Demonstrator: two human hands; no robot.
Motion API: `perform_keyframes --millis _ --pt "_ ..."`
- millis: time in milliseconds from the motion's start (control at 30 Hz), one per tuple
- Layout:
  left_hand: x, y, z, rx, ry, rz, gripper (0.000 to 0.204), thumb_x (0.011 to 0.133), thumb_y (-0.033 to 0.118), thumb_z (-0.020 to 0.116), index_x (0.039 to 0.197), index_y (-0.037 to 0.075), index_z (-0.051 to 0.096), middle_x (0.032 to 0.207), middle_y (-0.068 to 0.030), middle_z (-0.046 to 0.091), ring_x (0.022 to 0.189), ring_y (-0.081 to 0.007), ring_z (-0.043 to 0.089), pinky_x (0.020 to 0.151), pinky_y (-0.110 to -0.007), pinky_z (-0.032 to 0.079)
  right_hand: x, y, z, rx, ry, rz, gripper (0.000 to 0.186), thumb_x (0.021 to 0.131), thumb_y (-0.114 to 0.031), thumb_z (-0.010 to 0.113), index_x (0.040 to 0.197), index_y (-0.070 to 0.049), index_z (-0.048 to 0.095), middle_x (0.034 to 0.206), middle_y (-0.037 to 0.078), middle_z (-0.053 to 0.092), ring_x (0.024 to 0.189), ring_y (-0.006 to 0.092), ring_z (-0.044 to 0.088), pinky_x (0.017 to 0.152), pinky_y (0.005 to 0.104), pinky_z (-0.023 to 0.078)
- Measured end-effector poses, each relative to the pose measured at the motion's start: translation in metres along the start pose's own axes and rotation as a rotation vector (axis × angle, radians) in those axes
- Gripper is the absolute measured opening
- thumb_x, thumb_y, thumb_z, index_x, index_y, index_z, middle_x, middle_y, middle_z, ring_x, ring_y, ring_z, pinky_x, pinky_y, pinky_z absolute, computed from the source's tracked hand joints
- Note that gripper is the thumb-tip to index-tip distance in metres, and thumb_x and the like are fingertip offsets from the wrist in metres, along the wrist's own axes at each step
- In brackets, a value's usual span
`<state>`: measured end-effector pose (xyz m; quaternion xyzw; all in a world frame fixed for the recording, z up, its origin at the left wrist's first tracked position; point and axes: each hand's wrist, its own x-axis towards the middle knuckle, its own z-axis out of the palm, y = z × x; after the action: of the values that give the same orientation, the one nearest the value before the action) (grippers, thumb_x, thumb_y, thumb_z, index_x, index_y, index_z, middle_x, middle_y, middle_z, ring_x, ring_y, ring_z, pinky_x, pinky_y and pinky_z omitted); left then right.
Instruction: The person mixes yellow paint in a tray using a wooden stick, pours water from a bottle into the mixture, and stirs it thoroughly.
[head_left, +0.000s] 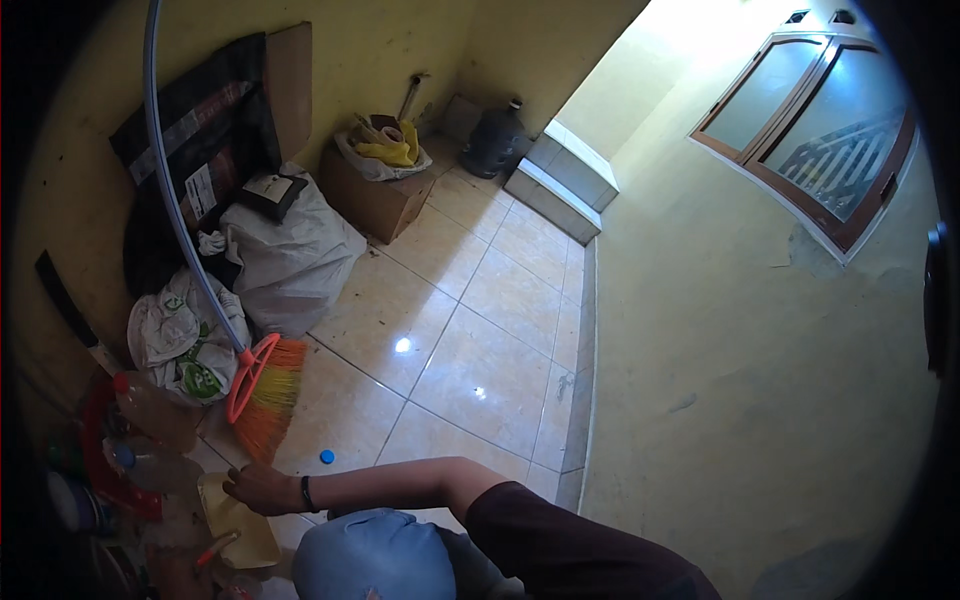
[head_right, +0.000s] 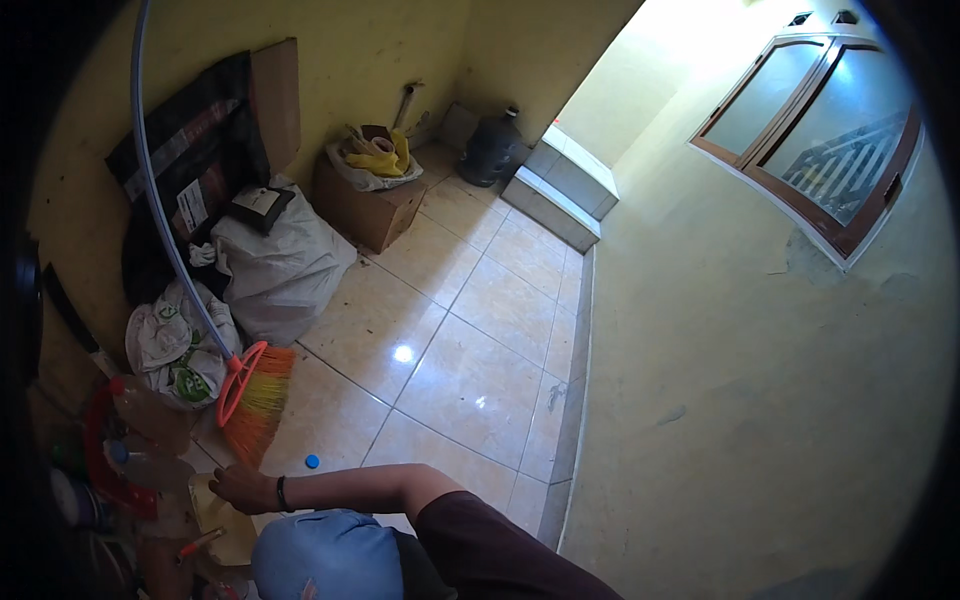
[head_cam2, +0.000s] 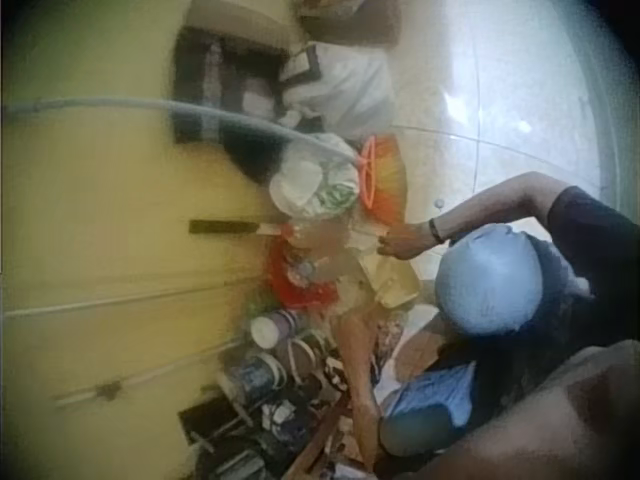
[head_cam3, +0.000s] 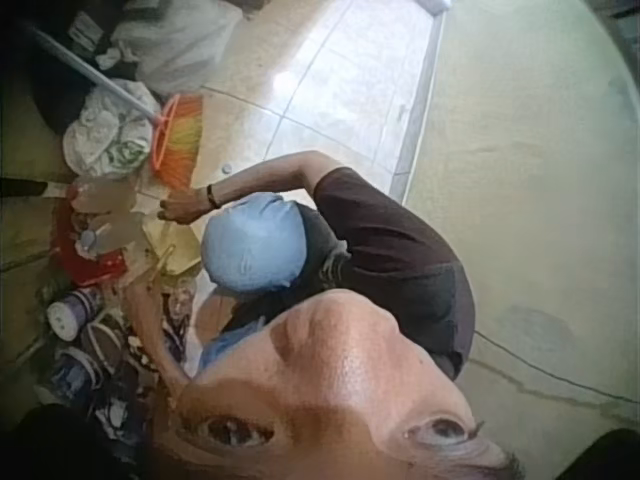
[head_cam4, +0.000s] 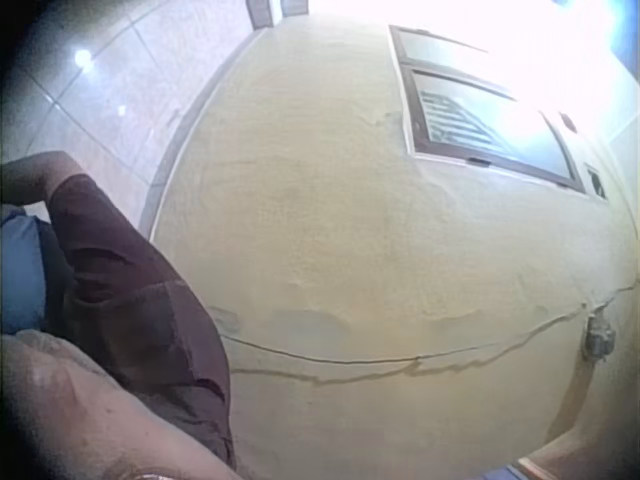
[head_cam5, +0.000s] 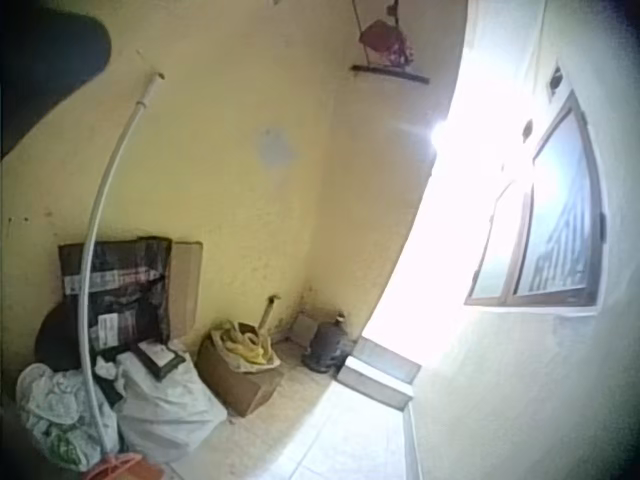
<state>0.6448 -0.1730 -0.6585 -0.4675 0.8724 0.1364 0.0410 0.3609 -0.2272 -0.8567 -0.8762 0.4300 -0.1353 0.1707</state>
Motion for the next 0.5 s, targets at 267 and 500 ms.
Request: perform_keyframes --millis 267,500 --pt "0.001 -0.003 0.008 -0.047 0.063 0.000 0.026 0.104 0.020 0.075 0.122 0.002 0.083 0.112 -0.0206 0.081 0.101 -0.0373 0.077 0.092 -0.047 0.061 0.003 0.004 -0.006 0.028 0.031 0.036 0.029 0.086 -0.009 0.073 0.113 0.000 0.069 0.104 0.021 0.071 0.092 0.0420 0.074 0.079 0.0515 0.061" --pt "-0.008 -0.003 0.002 0.027 0.041 0.013 0.027 0.100 0.020 0.077 0.121 0.006 0.084 0.109 -0.0208 0.081 0.096 -0.0396 0.077 0.090 -0.046 0.060 0.003 -0.022 -0.007 0.014 -0.205 -0.009 0.026 0.082 -0.009 0.075 0.106 0.002 0.070 0.104 0.022 0.070 0.092 0.0403 0.075 0.079 0.0495 0.062"
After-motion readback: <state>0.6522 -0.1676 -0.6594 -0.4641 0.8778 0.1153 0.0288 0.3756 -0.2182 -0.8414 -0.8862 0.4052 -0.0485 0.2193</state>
